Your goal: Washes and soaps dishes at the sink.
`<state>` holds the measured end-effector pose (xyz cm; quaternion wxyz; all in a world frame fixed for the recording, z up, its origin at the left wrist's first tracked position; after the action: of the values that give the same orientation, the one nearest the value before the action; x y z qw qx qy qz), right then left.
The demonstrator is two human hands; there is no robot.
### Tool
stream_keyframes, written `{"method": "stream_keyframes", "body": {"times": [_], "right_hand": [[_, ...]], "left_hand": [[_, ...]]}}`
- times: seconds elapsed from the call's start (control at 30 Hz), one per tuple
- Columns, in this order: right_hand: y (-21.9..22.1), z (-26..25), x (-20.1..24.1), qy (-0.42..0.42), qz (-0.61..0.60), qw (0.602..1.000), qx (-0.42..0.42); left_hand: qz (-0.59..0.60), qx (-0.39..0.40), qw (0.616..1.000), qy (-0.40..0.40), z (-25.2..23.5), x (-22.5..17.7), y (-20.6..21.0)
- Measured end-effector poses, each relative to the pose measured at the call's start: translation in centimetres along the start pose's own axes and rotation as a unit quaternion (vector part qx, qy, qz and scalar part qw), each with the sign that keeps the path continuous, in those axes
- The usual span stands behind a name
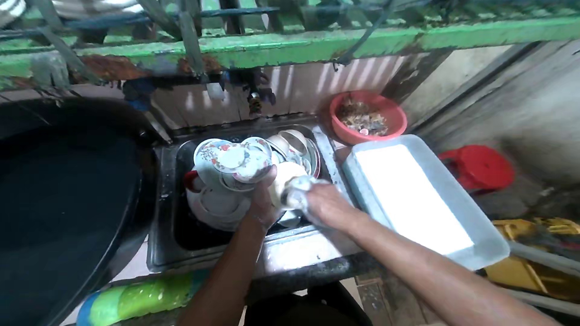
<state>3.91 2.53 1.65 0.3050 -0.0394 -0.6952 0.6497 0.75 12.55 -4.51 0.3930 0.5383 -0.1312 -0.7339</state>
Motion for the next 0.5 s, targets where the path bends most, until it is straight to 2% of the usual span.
{"method": "stream_keyframes", "body": {"times": [0.07,0.13,0.17,0.23,0.3,0.37,0.43,0.5], "right_hand": [[-1.0,-0.9,-2.3,0.058,0.032,0.996,-0.064],[-1.3,-2.3,-2.2,0.132,-0.020,0.987,-0.086],[-0.9,-2.7,-1.3,0.133,-0.065,0.986,-0.081],[0.3,-2.2,0.6,0.081,-0.112,0.989,-0.052],[0.9,-2.0,-0.6,0.071,-0.063,0.995,-0.011],[0.1,-2.8,-2.3,0.123,-0.037,0.991,-0.029],[-0.4,-3.9,-1.6,0.164,-0.067,0.983,-0.042],[0.9,-3.6,0.6,0.093,-0.095,0.991,-0.033]], "left_hand": [[-0.004,0.011,1.000,0.023,0.2,0.9,0.8],[0.006,0.044,0.998,0.037,-0.2,1.2,2.0],[0.002,0.035,0.999,0.040,-0.5,0.6,2.0],[-0.014,0.008,0.999,0.047,-0.8,-1.3,0.7],[-0.041,-0.013,0.998,0.055,-0.5,-1.6,-0.5],[-0.029,0.012,0.998,0.056,-0.1,0.2,-0.2],[-0.001,0.023,0.999,0.047,-0.5,1.0,0.5],[0.006,0.012,0.999,0.041,-0.9,-0.2,-0.5]]}}
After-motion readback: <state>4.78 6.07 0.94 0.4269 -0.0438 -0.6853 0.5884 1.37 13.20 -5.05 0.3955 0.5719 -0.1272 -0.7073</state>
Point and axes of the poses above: each hand's wrist, its own z-axis away from the middle knuckle, its own y-axis out of the palm, x = y × z, the point moved 8 cm from there along -z, towards the middle knuckle, and after that the axes turned 6 degrees about -z, right-handed, at the moved point
